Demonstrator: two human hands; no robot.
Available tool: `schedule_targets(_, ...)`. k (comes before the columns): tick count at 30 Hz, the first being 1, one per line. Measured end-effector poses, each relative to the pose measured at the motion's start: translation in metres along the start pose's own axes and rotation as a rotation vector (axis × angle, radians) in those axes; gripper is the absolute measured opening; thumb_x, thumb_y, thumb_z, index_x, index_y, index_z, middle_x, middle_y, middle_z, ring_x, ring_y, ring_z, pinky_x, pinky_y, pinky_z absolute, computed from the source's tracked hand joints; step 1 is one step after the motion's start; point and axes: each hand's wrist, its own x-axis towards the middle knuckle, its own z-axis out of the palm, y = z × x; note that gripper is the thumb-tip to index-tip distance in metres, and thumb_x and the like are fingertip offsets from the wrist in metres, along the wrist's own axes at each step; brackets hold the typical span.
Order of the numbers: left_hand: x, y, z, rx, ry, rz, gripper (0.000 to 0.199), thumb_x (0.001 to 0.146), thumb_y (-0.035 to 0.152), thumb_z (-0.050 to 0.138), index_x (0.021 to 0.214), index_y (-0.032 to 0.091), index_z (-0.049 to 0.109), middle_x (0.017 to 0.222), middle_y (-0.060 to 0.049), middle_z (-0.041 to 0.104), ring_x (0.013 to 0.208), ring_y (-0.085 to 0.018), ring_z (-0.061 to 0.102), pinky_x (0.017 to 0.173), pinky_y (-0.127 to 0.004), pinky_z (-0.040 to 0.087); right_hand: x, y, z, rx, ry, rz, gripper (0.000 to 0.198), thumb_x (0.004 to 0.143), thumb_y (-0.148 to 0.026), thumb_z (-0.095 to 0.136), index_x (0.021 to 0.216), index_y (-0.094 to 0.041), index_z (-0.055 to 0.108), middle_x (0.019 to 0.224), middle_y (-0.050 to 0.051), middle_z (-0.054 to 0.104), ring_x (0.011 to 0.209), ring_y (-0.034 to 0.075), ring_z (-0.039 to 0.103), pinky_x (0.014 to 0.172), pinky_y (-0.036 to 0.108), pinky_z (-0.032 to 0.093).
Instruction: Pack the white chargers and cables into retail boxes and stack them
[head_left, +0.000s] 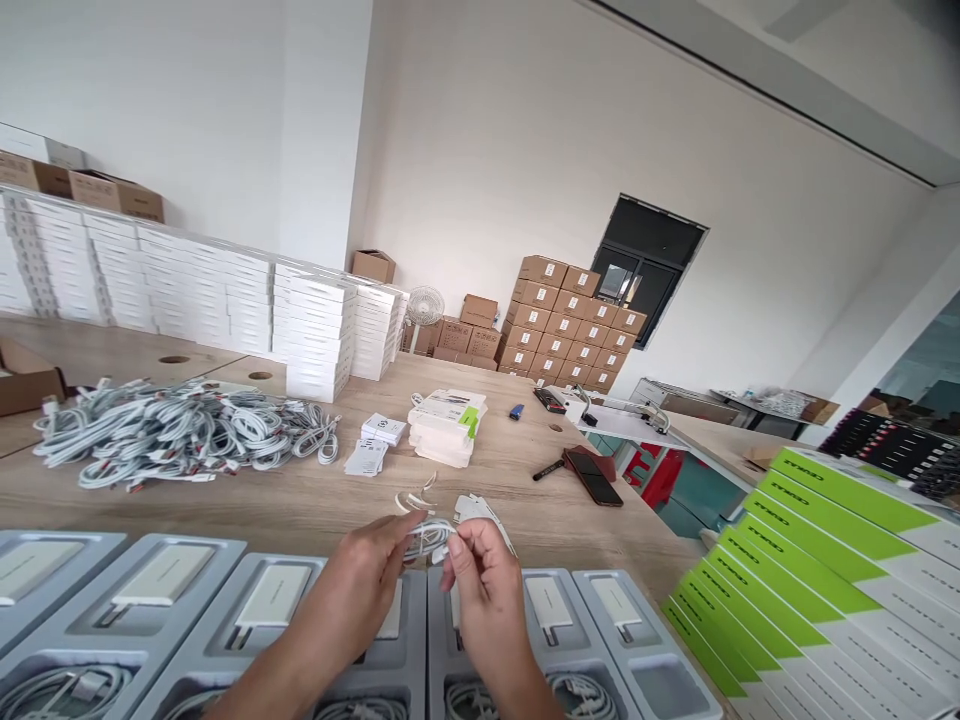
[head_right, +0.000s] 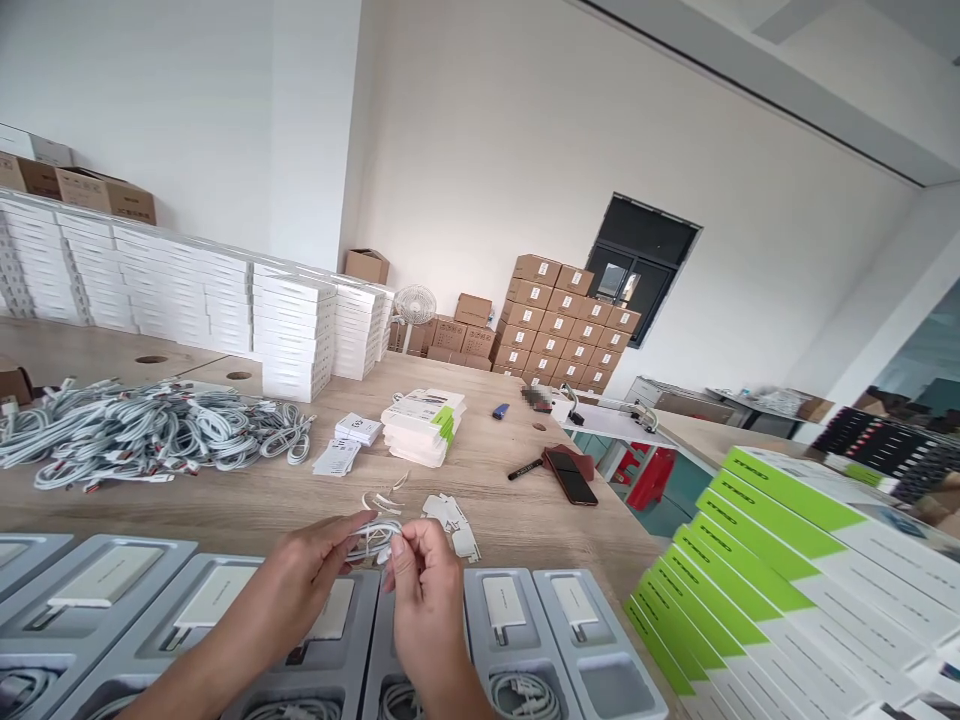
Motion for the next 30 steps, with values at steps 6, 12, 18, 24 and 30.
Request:
schedule_targets(6,0.0,0.007,0.001,-0.061,-0.018,-0.021,0.039,0.097,0.033,0.038,0.123,0.025,0.066,0.106,-0.008,0.073,0.094,-0.023,0.068,0.084,-0.029,0.054,0.0,0.001,0.001,0.029,0.04,-0.041,0.022,0.097,-0.04,0.047,0.086,-0.021,0.052,0.066,-0.003,0.057,0.064,0.013,0.054,0.065,0.026,0.043)
schedule_targets(12,-0.001,0.007,0.002,-0.194,-0.006,-0.082,0.037,0.097,0.035,0.04,0.123,0.026,0.065,0.094,-0.001,0.075,0.079,-0.019,0.069,0.077,-0.028,0.056,0.003,0.003,0.002,0.193,-0.002,0.06,0.026,0.095,-0.044,0.05,0.084,-0.02,0.053,0.07,0.0,0.064,0.059,0.013,0.057,0.056,0.024,0.04)
schedule_targets(18,0.001,0.007,0.001,-0.344,-0.023,-0.182,0.041,0.095,0.041,0.045,0.125,0.022,0.065,0.094,-0.002,0.075,0.083,-0.02,0.069,0.079,-0.029,0.056,0.006,0.009,-0.001,0.121,0.02,0.06,0.025,0.089,-0.042,0.061,0.081,-0.018,0.061,0.068,-0.001,0.06,0.059,0.013,0.055,0.057,0.025,0.042)
schedule_targets(24,0.004,0.008,0.001,-0.521,-0.062,-0.224,0.041,0.09,0.043,0.053,0.123,0.022,0.067,0.107,-0.003,0.074,0.093,-0.023,0.068,0.081,-0.033,0.058,0.008,0.008,-0.008,-0.106,0.102,-0.153,0.025,0.089,-0.03,0.061,0.112,-0.025,0.068,0.115,0.009,0.062,0.093,0.019,0.062,0.068,0.026,0.051)
schedule_targets(30,0.006,0.011,0.0,-0.574,-0.079,-0.245,0.038,0.088,0.042,0.056,0.118,0.023,0.07,0.105,-0.002,0.075,0.096,-0.024,0.067,0.081,-0.035,0.059,0.01,0.011,-0.007,0.04,0.001,-0.075,0.02,0.089,-0.033,0.06,0.101,-0.022,0.072,0.096,0.007,0.072,0.086,0.02,0.068,0.074,0.03,0.056)
